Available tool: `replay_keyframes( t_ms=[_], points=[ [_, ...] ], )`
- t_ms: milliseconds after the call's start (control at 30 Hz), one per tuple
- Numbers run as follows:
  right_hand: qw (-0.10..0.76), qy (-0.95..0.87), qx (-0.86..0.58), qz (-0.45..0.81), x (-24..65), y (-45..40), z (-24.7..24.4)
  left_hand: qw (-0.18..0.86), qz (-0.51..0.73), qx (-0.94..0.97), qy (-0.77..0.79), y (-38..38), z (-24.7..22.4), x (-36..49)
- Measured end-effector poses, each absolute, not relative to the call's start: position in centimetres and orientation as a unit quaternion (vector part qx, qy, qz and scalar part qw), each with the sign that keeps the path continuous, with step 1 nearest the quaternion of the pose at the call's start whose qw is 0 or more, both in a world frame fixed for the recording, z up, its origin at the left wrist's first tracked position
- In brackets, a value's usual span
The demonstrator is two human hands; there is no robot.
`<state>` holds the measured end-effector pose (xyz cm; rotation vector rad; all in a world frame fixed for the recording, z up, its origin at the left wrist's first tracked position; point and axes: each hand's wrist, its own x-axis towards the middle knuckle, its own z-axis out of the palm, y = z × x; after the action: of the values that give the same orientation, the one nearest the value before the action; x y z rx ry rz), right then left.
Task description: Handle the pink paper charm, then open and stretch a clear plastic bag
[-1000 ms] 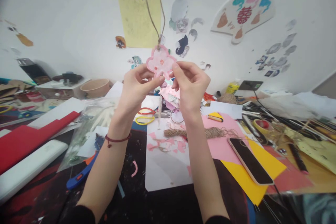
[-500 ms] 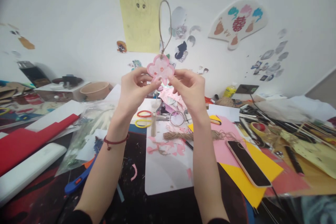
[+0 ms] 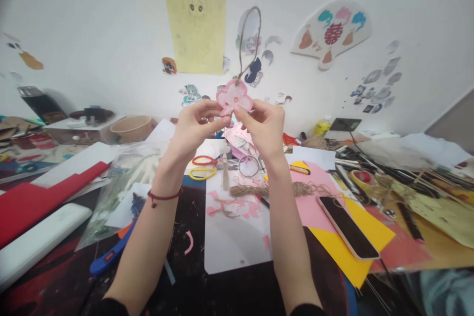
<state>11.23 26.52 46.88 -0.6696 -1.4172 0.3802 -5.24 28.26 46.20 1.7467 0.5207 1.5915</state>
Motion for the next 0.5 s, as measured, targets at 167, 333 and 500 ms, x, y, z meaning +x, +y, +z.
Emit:
replay_keyframes(
  t_ms=[167,333,500],
  points=[
    [0.702,-0.628,-0.295,0.160,11.29,26.74,46.85,0.427,0.614,0.639,0.182,28.72,45.99,-5.48],
    [0.710,-0.620,-0.298,0.148,11.29,26.51,46.94,0.466,0.600,0.621,0.192,29.15,45.67,-5.48],
    [0.703,-0.612,-0.330,0.147,11.28,26.30,46.99,0.469,0.565,0.648,0.204,29.20,45.47,-5.09]
  ],
)
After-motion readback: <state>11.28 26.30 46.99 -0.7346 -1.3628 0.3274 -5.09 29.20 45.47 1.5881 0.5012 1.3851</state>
